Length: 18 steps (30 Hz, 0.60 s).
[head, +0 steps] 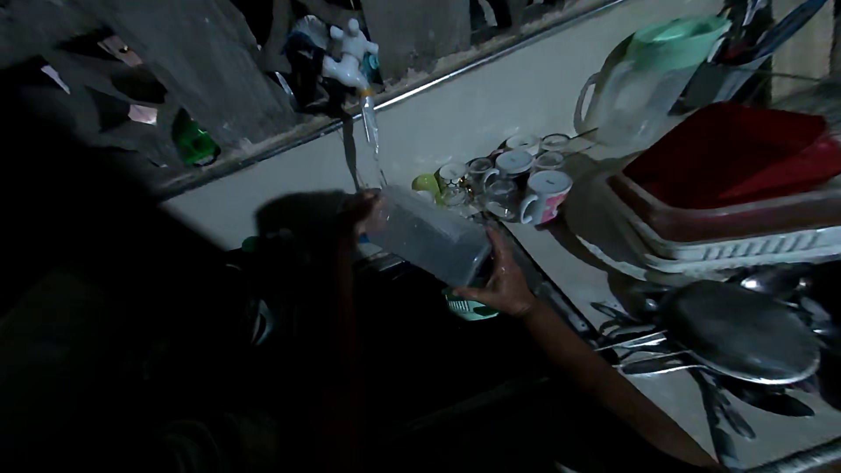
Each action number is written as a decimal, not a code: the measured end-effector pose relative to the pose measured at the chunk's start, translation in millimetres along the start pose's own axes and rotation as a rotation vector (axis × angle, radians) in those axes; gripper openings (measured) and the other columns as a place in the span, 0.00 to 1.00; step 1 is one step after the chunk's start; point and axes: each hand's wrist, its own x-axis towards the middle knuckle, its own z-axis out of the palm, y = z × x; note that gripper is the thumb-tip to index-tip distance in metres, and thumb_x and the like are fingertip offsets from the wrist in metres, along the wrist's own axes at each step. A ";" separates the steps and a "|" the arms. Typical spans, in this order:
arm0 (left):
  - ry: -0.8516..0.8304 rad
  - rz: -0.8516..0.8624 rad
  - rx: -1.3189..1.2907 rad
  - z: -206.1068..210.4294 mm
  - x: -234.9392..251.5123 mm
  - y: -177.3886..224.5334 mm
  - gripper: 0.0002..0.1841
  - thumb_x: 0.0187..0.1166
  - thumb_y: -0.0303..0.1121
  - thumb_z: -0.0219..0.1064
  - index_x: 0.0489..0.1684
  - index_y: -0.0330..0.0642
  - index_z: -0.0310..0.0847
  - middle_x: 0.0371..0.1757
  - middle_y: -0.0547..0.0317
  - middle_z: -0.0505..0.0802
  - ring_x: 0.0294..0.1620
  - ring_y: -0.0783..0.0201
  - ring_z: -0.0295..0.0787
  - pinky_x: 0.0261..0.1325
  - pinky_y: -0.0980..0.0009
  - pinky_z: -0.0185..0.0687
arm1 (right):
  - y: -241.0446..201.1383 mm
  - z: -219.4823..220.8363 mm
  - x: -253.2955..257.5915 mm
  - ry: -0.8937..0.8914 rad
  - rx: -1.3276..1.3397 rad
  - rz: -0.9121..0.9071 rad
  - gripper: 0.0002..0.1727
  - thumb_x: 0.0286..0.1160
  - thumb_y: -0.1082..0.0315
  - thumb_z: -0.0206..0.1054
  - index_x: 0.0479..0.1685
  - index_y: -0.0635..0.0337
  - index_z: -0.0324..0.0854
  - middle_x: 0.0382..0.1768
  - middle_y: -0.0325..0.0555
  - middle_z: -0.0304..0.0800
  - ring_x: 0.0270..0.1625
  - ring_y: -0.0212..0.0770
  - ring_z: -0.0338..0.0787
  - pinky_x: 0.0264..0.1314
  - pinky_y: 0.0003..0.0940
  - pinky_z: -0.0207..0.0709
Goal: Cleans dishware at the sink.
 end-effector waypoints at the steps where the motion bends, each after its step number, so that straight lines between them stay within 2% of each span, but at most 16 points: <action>1: 0.010 0.014 0.091 1.6 5.0 12.6 0.23 0.94 0.40 0.53 0.79 0.32 0.69 0.64 0.38 0.86 0.53 0.57 0.89 0.59 0.62 0.85 | 1.6 -0.4 -1.7 -0.005 -0.031 0.002 0.75 0.38 0.38 0.90 0.93 0.62 0.49 0.84 0.74 0.62 0.61 0.64 0.89 0.54 0.62 0.86; 3: 0.040 0.140 0.214 9.8 12.6 24.8 0.21 0.91 0.41 0.58 0.67 0.31 0.77 0.46 0.50 0.87 0.37 0.68 0.80 0.44 0.70 0.79 | 1.8 0.9 -4.1 -0.043 -0.054 0.024 0.69 0.48 0.37 0.85 0.93 0.62 0.50 0.79 0.71 0.71 0.65 0.65 0.88 0.60 0.64 0.83; 4: 0.055 0.198 0.248 14.5 15.3 29.0 0.20 0.90 0.40 0.60 0.62 0.29 0.80 0.43 0.51 0.85 0.35 0.68 0.76 0.43 0.70 0.76 | 0.2 2.5 -3.8 -0.068 -0.058 0.035 0.64 0.54 0.38 0.81 0.92 0.62 0.53 0.77 0.71 0.74 0.66 0.65 0.87 0.63 0.64 0.81; 5: 0.079 0.237 0.309 19.3 17.7 31.9 0.19 0.88 0.40 0.63 0.58 0.28 0.82 0.43 0.48 0.87 0.38 0.65 0.79 0.46 0.66 0.78 | -4.7 3.4 -1.8 -0.107 -0.063 0.061 0.59 0.59 0.39 0.79 0.91 0.62 0.57 0.75 0.70 0.75 0.68 0.64 0.86 0.65 0.64 0.80; 6: 0.092 0.224 0.394 23.8 18.0 35.9 0.20 0.86 0.40 0.65 0.57 0.26 0.82 0.49 0.41 0.89 0.47 0.56 0.84 0.56 0.57 0.81 | -13.1 3.3 2.3 -0.172 -0.072 0.106 0.55 0.64 0.39 0.77 0.90 0.61 0.59 0.75 0.69 0.76 0.69 0.64 0.85 0.67 0.64 0.79; 8: 0.136 0.094 0.591 33.2 18.6 40.3 0.25 0.86 0.45 0.65 0.55 0.24 0.83 0.56 0.31 0.89 0.59 0.42 0.86 0.66 0.43 0.77 | -32.7 4.7 17.9 -0.317 -0.096 0.217 0.48 0.75 0.41 0.71 0.90 0.58 0.59 0.76 0.68 0.75 0.71 0.65 0.83 0.71 0.64 0.76; 9: 0.172 0.017 0.661 36.1 18.5 39.0 0.27 0.85 0.49 0.65 0.57 0.25 0.83 0.60 0.30 0.88 0.65 0.38 0.86 0.69 0.39 0.76 | -42.0 7.5 27.4 -0.358 -0.102 0.250 0.44 0.80 0.42 0.68 0.89 0.57 0.60 0.75 0.68 0.77 0.72 0.66 0.83 0.73 0.65 0.74; 11: 0.225 -0.084 0.704 38.7 19.6 35.6 0.28 0.82 0.52 0.66 0.57 0.29 0.84 0.60 0.31 0.89 0.65 0.37 0.86 0.66 0.37 0.77 | -51.5 17.0 46.9 -0.377 -0.090 0.244 0.40 0.86 0.43 0.62 0.89 0.57 0.60 0.71 0.68 0.81 0.69 0.66 0.85 0.72 0.66 0.75; 14: 0.230 -0.123 0.732 35.6 19.0 36.1 0.28 0.80 0.53 0.67 0.52 0.29 0.85 0.56 0.32 0.90 0.62 0.38 0.87 0.62 0.36 0.79 | -58.1 33.4 74.6 -0.456 -0.044 0.255 0.34 0.92 0.50 0.56 0.88 0.62 0.57 0.59 0.68 0.88 0.59 0.63 0.90 0.67 0.62 0.78; 16: 0.209 -0.132 0.743 22.2 21.0 31.8 0.28 0.80 0.53 0.67 0.53 0.29 0.85 0.58 0.33 0.89 0.63 0.38 0.86 0.64 0.35 0.77 | -68.2 42.3 86.6 -0.511 -0.055 0.288 0.30 0.93 0.55 0.54 0.86 0.65 0.59 0.59 0.68 0.87 0.61 0.63 0.89 0.68 0.61 0.78; 18: 0.135 -0.099 0.757 5.6 26.2 23.8 0.29 0.83 0.52 0.64 0.62 0.30 0.83 0.66 0.32 0.87 0.71 0.37 0.83 0.71 0.35 0.73 | -77.5 49.5 94.6 -0.558 -0.091 0.282 0.30 0.93 0.57 0.55 0.84 0.68 0.60 0.61 0.70 0.85 0.63 0.64 0.88 0.69 0.60 0.77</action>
